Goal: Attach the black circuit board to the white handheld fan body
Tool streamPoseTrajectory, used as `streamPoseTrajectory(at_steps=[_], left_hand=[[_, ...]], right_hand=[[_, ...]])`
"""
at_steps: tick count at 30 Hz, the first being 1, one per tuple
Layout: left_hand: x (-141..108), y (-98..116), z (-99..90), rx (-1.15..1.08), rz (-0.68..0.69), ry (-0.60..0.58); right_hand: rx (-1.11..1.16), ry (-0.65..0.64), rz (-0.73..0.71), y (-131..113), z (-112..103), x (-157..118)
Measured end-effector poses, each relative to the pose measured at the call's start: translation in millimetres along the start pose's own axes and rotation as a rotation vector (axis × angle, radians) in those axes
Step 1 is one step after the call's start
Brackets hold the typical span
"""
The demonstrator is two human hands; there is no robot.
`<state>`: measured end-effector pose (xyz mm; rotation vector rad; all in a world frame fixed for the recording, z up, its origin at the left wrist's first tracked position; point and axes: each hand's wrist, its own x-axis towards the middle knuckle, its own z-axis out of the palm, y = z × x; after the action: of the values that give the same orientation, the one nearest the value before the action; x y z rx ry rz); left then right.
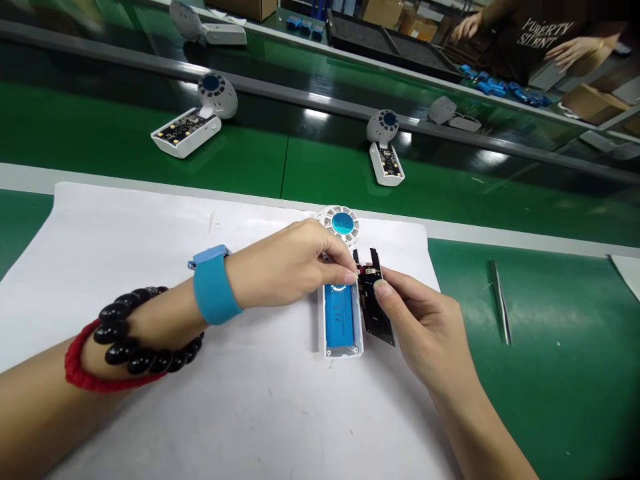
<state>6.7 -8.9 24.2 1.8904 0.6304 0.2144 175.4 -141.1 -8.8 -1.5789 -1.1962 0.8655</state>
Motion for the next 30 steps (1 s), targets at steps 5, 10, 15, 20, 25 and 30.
streamPoseTrajectory(at_steps=[5, 10, 15, 20, 25, 30], left_hand=[[-1.5, 2.1, 5.2, 0.083, 0.043, 0.080], [-0.3, -1.0, 6.1, 0.152, 0.078, 0.114], [-4.2, 1.0, 9.6, 0.263, 0.084, 0.145], [-6.4, 4.0, 18.7, 0.479, 0.005, 0.231], [-5.0, 3.9, 22.3, 0.566, -0.002, 0.240], [-6.0, 3.9, 22.1, 0.530, 0.011, 0.221]], right_hand=[[-0.018, 0.014, -0.002, -1.7, 1.6, 0.4], [-0.043, 0.020, 0.010, -1.9, 1.5, -0.6], [-0.070, 0.005, -0.017, -3.3, 0.3, -3.0], [-0.109, 0.014, -0.066, -5.3, 0.9, -4.8], [-0.158, 0.042, -0.061, -7.0, 2.7, -5.9], [-0.198, 0.066, -0.084, -5.4, 4.3, -8.1]])
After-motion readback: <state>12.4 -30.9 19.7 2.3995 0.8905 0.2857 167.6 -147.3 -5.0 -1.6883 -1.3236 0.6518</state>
